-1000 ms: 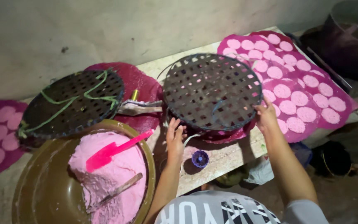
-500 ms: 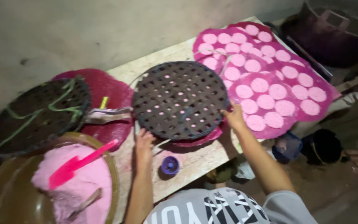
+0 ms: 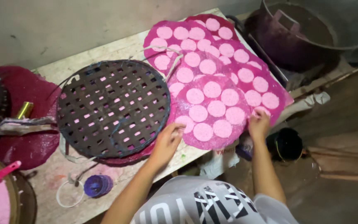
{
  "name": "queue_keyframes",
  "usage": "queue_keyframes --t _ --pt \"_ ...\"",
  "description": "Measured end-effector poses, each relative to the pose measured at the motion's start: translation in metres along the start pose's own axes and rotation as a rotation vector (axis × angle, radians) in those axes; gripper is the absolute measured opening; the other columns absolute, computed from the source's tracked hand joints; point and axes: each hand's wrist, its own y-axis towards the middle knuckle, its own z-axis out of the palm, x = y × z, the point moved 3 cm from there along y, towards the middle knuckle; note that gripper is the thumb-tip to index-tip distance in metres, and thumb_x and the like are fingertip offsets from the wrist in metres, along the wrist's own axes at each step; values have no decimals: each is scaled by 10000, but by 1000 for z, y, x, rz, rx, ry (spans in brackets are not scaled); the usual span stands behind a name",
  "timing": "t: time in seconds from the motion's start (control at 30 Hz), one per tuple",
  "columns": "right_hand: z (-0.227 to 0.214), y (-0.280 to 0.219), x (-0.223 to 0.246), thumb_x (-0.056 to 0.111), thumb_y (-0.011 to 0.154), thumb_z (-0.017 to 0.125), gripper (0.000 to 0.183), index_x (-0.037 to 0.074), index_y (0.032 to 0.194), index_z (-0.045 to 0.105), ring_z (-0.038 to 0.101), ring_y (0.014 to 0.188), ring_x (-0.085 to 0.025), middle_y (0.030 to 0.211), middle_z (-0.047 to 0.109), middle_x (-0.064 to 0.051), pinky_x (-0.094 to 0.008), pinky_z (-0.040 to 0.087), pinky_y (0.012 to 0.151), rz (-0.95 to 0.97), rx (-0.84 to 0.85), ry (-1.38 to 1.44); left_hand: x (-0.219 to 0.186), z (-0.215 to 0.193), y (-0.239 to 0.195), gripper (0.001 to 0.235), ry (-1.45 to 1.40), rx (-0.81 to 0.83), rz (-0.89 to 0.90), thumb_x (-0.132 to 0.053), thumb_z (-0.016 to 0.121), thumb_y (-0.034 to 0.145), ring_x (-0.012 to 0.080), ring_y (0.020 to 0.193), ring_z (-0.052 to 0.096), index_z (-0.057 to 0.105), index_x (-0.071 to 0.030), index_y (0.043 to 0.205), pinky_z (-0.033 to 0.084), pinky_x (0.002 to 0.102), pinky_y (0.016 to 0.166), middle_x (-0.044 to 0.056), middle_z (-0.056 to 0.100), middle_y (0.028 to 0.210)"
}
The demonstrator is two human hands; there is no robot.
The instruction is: The person repeatedly scoops pink dough from a bowl and places it into circular molds on a woven tray. They then transfer the filled trays to a drying rack and continue the process with additional trays.
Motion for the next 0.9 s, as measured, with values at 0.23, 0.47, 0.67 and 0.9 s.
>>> queue_keyframes --t 0.23,0.47,0.67,0.9 --pt "-15 -27 -44 208 902 809 204 43 1000 740 710 752 -286 794 713 -124 -422 549 689 192 104 -214 87 18 200 228 589 -153 287 -98 589 921 422 1017 685 702 2 1091 534 480 896 249 716 1054" --pt "11 -52 -49 85 916 718 244 9 1065 540 697 624 -209 779 695 -100 -324 561 532 590 293 583 155 23 266 301 1587 354 -234 -199 546 981 291 1151 709 779 -143 1163 265 559 1197 111 756 1214" --pt "17 -72 -51 -15 885 744 386 -21 1191 508 634 618 -168 757 669 -119 -276 500 539 557 298 602 164 43 266 414 1611 505 -422 -255 488 1010 297 1325 598 689 -116 1344 27 566 1228 114 664 1381" --pt "31 -75 -52 36 893 711 269 11 1129 585 577 603 -126 757 636 -69 -266 423 526 628 291 661 168 51 258 441 1618 486 -488 -277 447 1039 310 1382 542 660 -96 1381 2 602 1219 131 629 1425"
